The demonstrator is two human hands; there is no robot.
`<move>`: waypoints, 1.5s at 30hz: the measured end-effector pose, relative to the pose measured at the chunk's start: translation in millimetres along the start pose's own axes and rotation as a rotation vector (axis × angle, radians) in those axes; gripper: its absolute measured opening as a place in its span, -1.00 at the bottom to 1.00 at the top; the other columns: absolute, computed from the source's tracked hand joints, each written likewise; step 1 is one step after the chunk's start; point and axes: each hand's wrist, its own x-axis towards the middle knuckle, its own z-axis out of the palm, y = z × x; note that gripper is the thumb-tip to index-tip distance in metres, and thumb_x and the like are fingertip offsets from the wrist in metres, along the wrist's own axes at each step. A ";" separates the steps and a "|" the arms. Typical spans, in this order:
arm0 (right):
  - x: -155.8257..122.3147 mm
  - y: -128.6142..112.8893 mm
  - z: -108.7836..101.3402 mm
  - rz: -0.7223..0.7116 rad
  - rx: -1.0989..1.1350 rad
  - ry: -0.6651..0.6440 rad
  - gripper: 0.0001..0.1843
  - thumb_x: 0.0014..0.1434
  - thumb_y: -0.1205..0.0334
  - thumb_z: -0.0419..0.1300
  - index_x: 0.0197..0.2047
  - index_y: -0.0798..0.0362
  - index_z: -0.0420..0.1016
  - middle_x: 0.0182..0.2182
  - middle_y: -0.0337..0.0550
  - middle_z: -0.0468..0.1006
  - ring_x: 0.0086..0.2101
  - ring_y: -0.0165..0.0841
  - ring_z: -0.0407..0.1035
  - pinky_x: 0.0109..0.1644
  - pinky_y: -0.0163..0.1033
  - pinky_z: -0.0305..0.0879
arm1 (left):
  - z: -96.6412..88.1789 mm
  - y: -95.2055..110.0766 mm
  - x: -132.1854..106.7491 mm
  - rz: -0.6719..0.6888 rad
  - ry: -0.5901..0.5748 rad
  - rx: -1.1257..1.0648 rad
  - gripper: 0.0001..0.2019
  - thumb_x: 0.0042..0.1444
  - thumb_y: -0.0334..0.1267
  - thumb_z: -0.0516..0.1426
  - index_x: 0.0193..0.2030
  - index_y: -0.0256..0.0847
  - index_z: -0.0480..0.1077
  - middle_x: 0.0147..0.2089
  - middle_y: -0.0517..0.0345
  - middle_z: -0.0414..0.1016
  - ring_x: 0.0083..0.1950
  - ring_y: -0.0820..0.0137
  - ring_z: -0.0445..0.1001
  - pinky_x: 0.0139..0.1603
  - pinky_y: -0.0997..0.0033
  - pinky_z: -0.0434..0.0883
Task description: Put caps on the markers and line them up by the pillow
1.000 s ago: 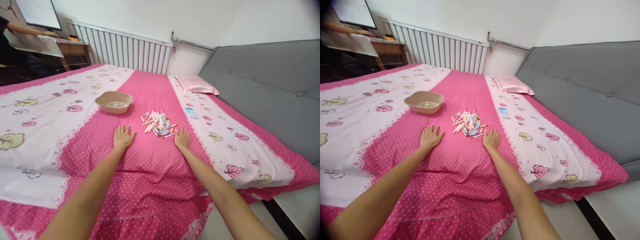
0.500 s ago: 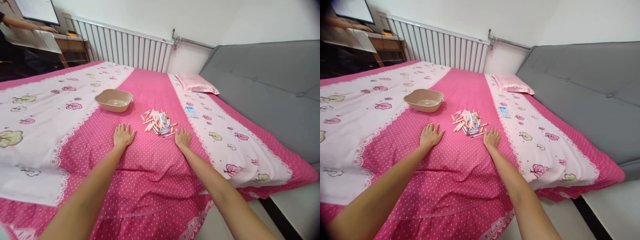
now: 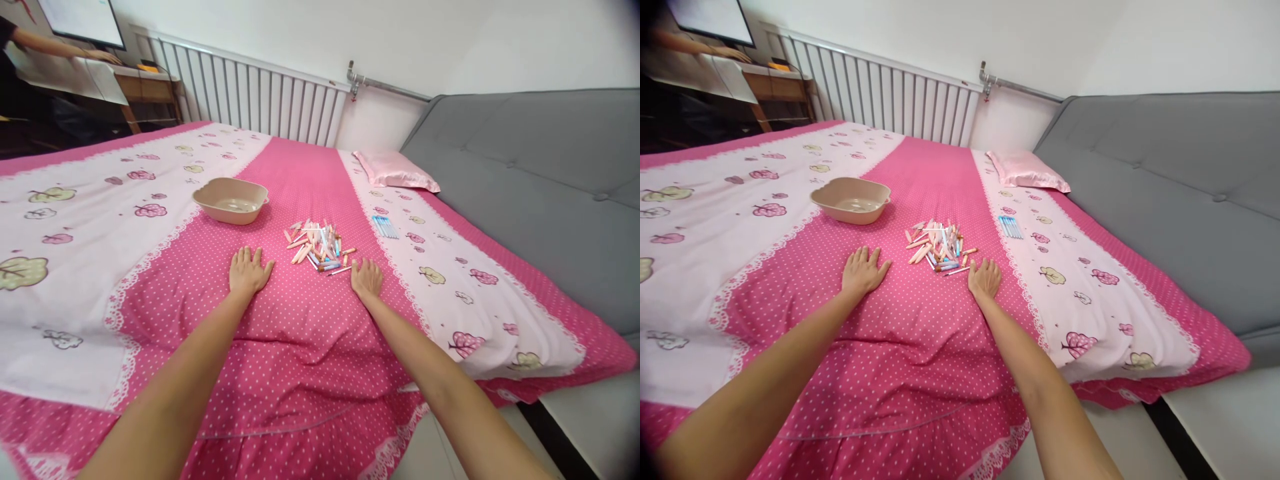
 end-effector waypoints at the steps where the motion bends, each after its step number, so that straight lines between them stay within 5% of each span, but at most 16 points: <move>1: 0.1 0.0 0.2 0.000 -0.001 0.000 -0.37 0.28 -0.02 -0.20 0.22 0.24 0.20 0.21 0.14 0.22 0.18 -0.11 0.06 0.22 -0.05 -0.11 | 0.0 0.0 -0.1 0.000 0.002 0.001 -0.27 0.18 0.16 -0.29 0.33 -0.31 0.02 0.36 -0.20 0.02 0.37 0.06 -0.04 0.31 0.10 -0.06; 45: 1.8 1.3 2.6 -0.013 -0.022 0.010 -0.38 0.28 -0.03 -0.19 0.21 0.24 0.23 0.19 0.15 0.25 0.16 -0.08 0.09 0.20 -0.04 -0.08 | -2.6 1.4 -1.4 -0.003 0.001 0.005 -0.27 0.18 0.16 -0.29 0.33 -0.31 0.04 0.35 -0.19 0.03 0.37 0.07 -0.03 0.31 0.10 -0.06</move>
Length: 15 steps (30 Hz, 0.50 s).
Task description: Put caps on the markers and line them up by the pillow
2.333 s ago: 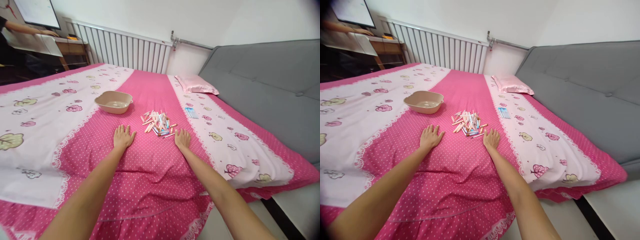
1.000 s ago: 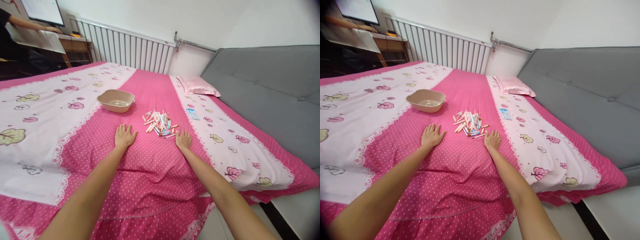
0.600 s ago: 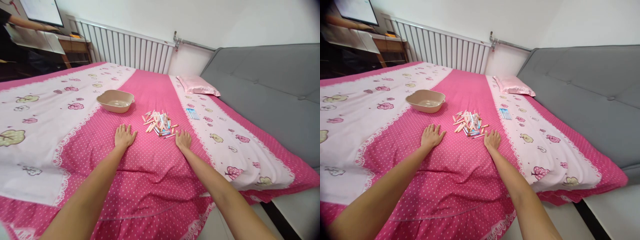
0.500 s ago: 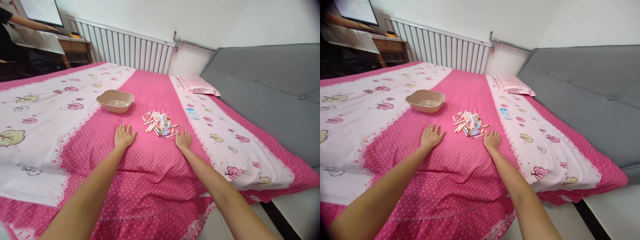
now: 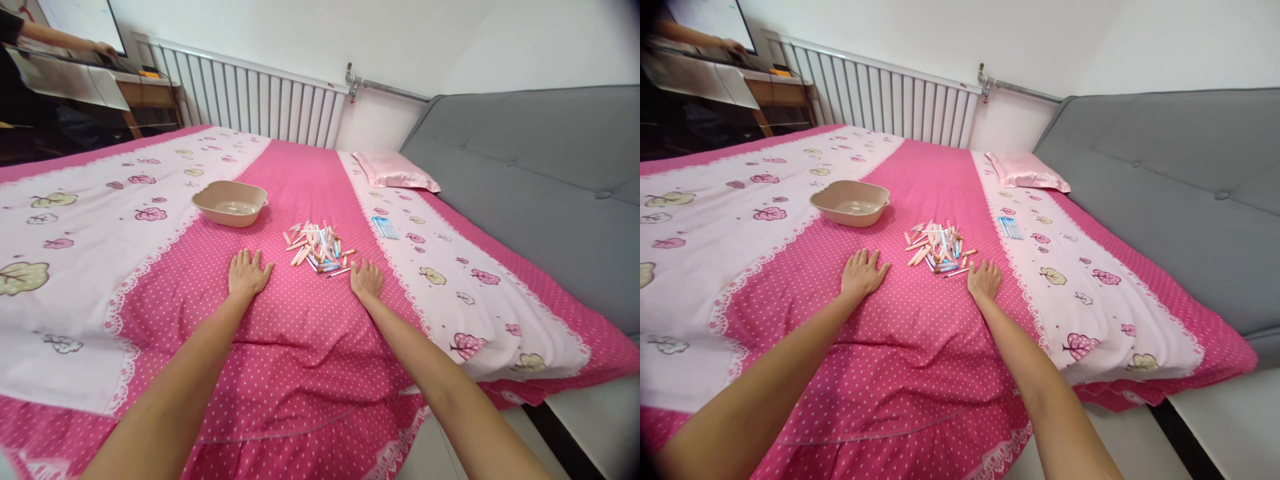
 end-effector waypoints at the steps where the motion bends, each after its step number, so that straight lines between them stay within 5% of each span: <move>1: 0.0 0.0 0.1 0.000 0.000 0.000 -0.38 0.28 -0.03 -0.19 0.21 0.24 0.22 0.19 0.15 0.24 0.16 -0.08 0.09 0.20 -0.04 -0.08 | -0.1 0.0 0.0 0.000 0.000 -0.001 -0.27 0.18 0.16 -0.29 0.33 -0.31 0.03 0.36 -0.19 0.03 0.37 0.07 -0.03 0.31 0.10 -0.06; 15: 1.2 0.6 1.1 -0.002 -0.010 0.000 -0.39 0.28 -0.02 -0.18 0.20 0.24 0.24 0.19 0.15 0.25 0.16 -0.09 0.09 0.21 -0.06 -0.11 | 1.3 -0.2 1.2 -0.002 -0.001 0.005 -0.27 0.18 0.16 -0.29 0.33 -0.30 0.03 0.35 -0.22 0.03 0.37 0.06 -0.03 0.31 0.10 -0.06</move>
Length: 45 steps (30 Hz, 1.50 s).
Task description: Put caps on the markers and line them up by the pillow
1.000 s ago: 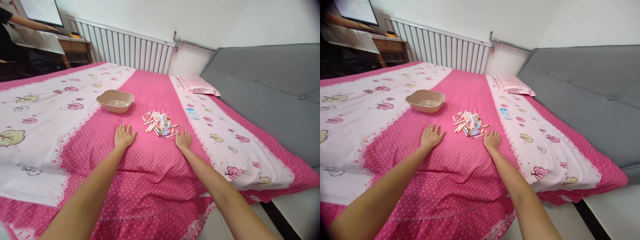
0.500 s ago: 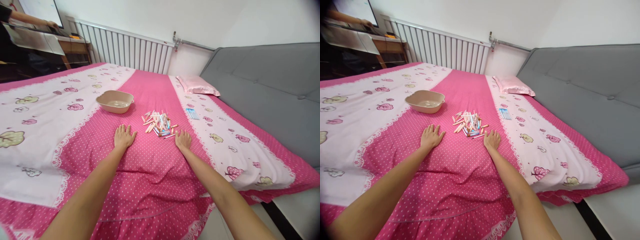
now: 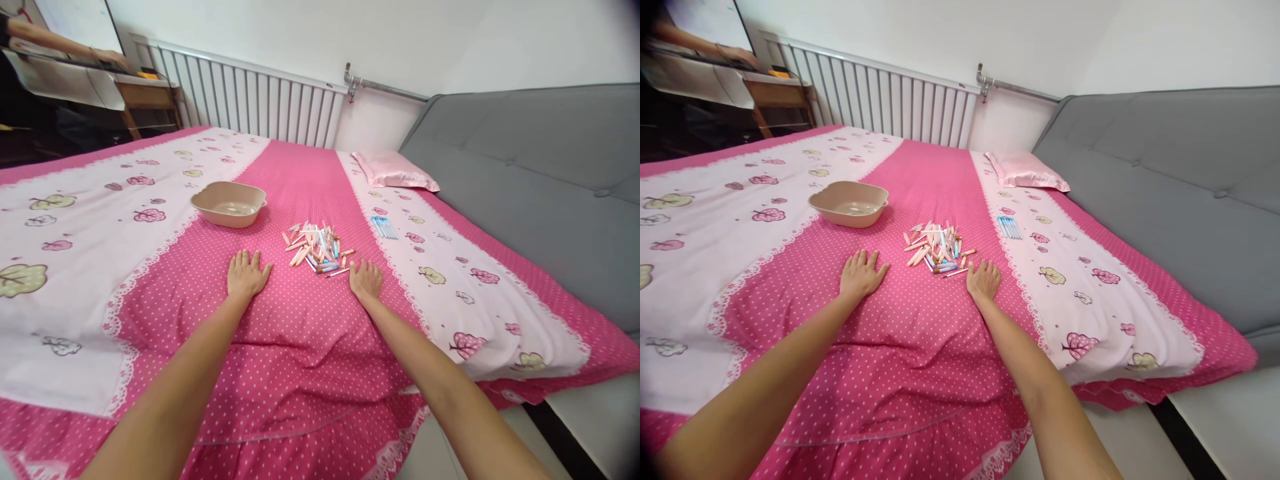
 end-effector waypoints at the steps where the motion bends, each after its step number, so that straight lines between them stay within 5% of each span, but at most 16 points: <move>1: 0.0 0.1 0.1 0.000 0.000 -0.001 -0.39 0.28 -0.02 -0.18 0.20 0.24 0.23 0.19 0.15 0.24 0.16 -0.09 0.09 0.21 -0.06 -0.12 | 0.0 0.0 -0.1 0.000 0.002 0.001 -0.28 0.18 0.16 -0.28 0.33 -0.31 0.03 0.35 -0.22 0.03 0.37 0.06 -0.03 0.31 0.10 -0.06; 45: 0.3 -0.1 1.2 0.000 0.015 -0.007 -0.37 0.28 -0.03 -0.20 0.21 0.26 0.22 0.20 0.16 0.23 0.17 -0.08 0.07 0.21 -0.05 -0.10 | 0.2 -0.1 0.0 0.001 0.010 0.005 -0.29 0.19 0.14 -0.29 0.33 -0.31 0.03 0.35 -0.22 0.04 0.37 0.08 -0.01 0.31 0.11 -0.07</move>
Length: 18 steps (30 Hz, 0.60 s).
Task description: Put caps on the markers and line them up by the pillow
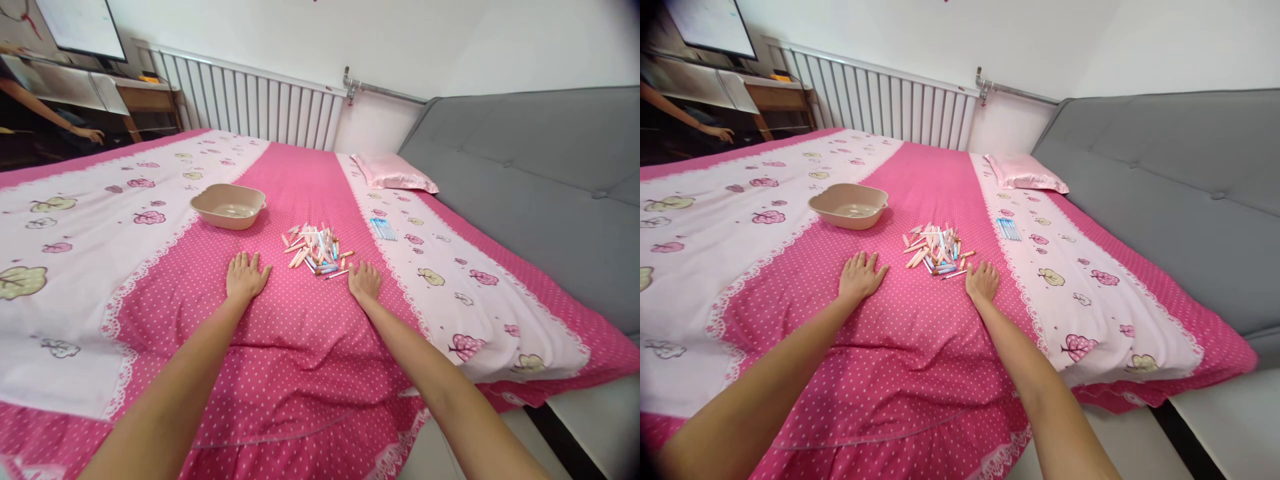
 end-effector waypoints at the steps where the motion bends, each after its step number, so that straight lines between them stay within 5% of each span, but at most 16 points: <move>1: 0.1 -0.1 -0.1 0.000 0.000 -0.001 -0.37 0.28 -0.03 -0.20 0.21 0.26 0.21 0.20 0.16 0.22 0.17 -0.09 0.07 0.21 -0.05 -0.11 | 0.0 0.0 0.0 0.000 -0.001 0.000 -0.29 0.19 0.14 -0.28 0.33 -0.31 0.03 0.35 -0.22 0.04 0.37 0.08 -0.01 0.31 0.11 -0.07; 18: -0.7 -1.0 -2.5 -0.004 -0.009 -0.001 -0.38 0.28 -0.01 -0.19 0.20 0.26 0.23 0.19 0.17 0.24 0.16 -0.11 0.08 0.20 -0.06 -0.10 | -1.3 0.5 -0.7 0.000 -0.003 -0.003 -0.28 0.19 0.15 -0.28 0.33 -0.31 0.04 0.35 -0.23 0.04 0.37 0.07 -0.02 0.31 0.10 -0.06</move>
